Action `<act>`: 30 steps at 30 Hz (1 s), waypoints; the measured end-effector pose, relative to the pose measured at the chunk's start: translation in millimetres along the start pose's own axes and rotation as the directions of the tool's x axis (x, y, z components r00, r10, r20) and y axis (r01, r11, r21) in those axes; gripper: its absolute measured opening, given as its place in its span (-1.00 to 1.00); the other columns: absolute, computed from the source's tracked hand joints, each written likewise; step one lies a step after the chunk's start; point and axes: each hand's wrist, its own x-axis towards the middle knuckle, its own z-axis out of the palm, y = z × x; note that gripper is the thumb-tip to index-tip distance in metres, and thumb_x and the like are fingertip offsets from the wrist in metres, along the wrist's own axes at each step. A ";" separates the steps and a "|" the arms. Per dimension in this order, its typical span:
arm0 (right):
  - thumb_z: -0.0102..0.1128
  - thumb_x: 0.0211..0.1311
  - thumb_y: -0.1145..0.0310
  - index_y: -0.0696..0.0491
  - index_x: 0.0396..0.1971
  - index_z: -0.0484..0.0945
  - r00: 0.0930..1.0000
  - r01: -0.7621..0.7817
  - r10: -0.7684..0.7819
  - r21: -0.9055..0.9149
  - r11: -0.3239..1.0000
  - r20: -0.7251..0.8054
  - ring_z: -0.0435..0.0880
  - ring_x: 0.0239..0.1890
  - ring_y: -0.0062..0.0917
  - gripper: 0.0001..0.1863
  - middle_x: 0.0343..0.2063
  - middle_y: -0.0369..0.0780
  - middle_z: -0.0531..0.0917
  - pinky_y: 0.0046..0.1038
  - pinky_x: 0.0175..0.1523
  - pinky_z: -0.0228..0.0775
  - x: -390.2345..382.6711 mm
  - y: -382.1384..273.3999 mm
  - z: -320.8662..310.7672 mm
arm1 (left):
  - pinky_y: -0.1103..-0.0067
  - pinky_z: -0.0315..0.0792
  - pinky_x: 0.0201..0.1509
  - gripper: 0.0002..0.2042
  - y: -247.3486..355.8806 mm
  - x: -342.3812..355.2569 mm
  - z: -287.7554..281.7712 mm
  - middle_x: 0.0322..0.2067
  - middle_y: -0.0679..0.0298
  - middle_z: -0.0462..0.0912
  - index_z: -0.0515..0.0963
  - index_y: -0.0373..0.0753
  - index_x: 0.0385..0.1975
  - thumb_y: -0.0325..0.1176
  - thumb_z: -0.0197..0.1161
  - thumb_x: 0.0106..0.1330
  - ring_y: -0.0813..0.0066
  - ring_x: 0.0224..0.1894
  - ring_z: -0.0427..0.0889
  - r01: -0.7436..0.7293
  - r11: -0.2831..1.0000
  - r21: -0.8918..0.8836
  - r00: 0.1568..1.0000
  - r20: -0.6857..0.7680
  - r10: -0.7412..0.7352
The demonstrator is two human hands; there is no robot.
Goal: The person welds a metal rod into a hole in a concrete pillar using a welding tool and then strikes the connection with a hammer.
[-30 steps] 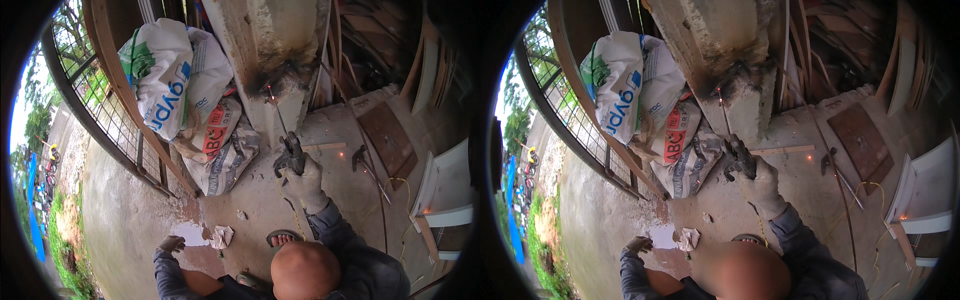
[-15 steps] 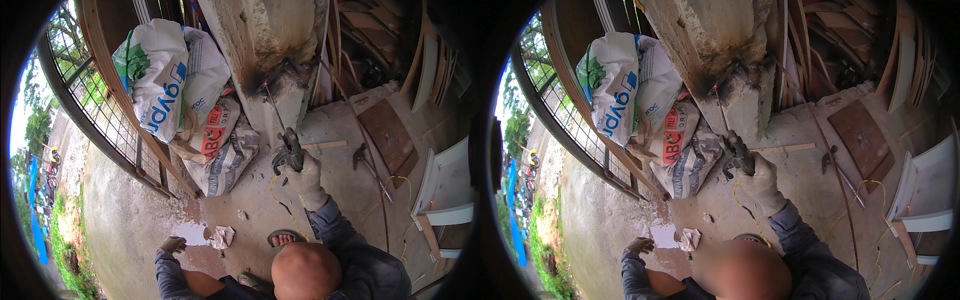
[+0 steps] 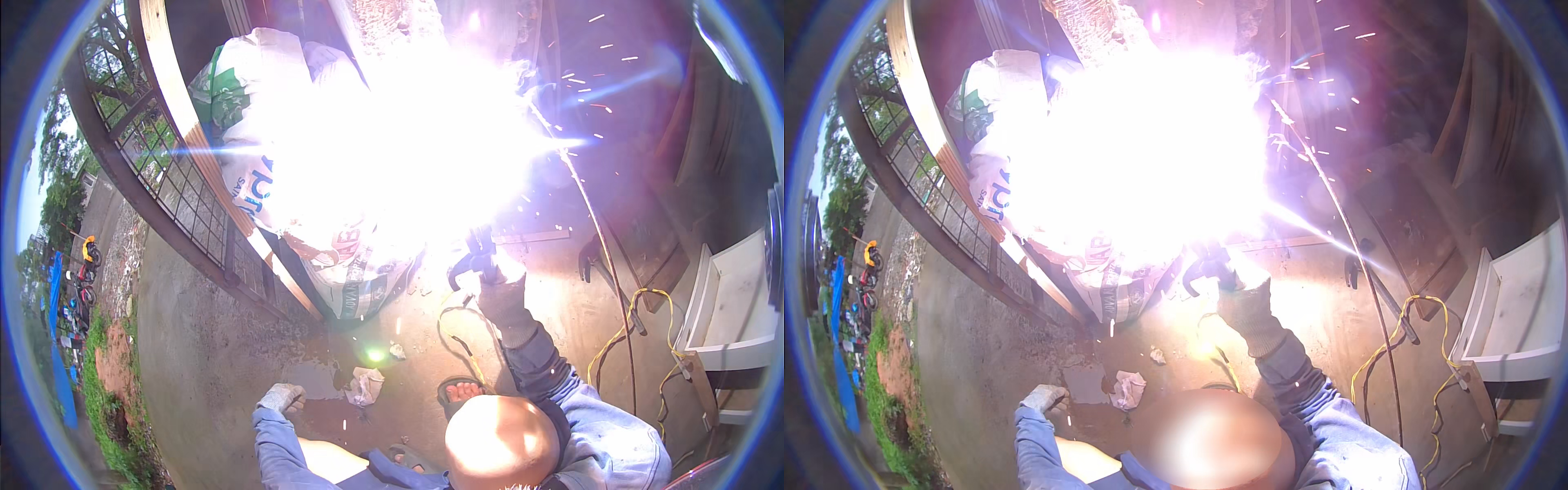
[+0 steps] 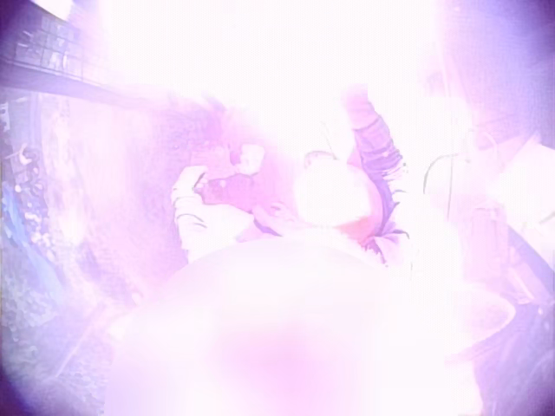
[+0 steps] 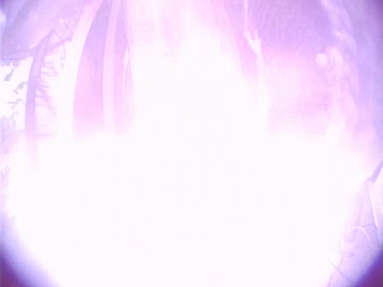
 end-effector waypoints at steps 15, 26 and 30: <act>0.31 0.26 0.57 0.06 -0.29 0.57 0.810 -0.474 0.352 0.877 -0.076 0.468 0.47 -0.66 -0.63 -0.89 -0.53 -0.34 0.58 -0.44 -0.59 0.32 21.2 -52.0 -6.1 | 0.32 0.72 -0.16 -0.63 -22.8 23.2 -9.3 -0.19 0.17 0.86 0.75 -0.25 0.01 -0.07 0.37 0.45 0.29 -0.21 0.85 0.006 0.991 -0.134 1.000 0.030 -0.002; 0.43 0.35 0.35 0.06 -0.11 0.61 0.877 -0.451 0.473 0.487 0.748 0.087 0.63 -0.52 -0.55 -0.78 -0.47 -0.40 0.63 -0.39 -0.42 0.53 -1.3 -13.4 -12.3 | 0.31 0.75 -0.13 -0.59 -28.1 38.6 -8.5 -0.11 0.07 0.84 0.74 -0.27 0.06 -0.06 0.37 0.46 0.21 -0.13 0.86 -0.024 1.000 -0.009 0.999 0.028 0.024; 0.32 0.45 0.22 0.01 0.01 0.53 0.928 -0.330 0.161 0.942 -0.057 0.335 0.40 -0.56 -0.66 -0.72 -0.61 -0.45 0.32 -0.45 -0.50 0.33 12.7 -36.3 -41.4 | 0.29 0.71 -0.20 -0.54 -36.9 35.5 -10.5 -0.14 0.09 0.86 0.76 -0.29 -0.02 0.02 0.32 0.40 0.24 -0.18 0.85 -0.054 0.993 0.109 0.998 -0.012 0.055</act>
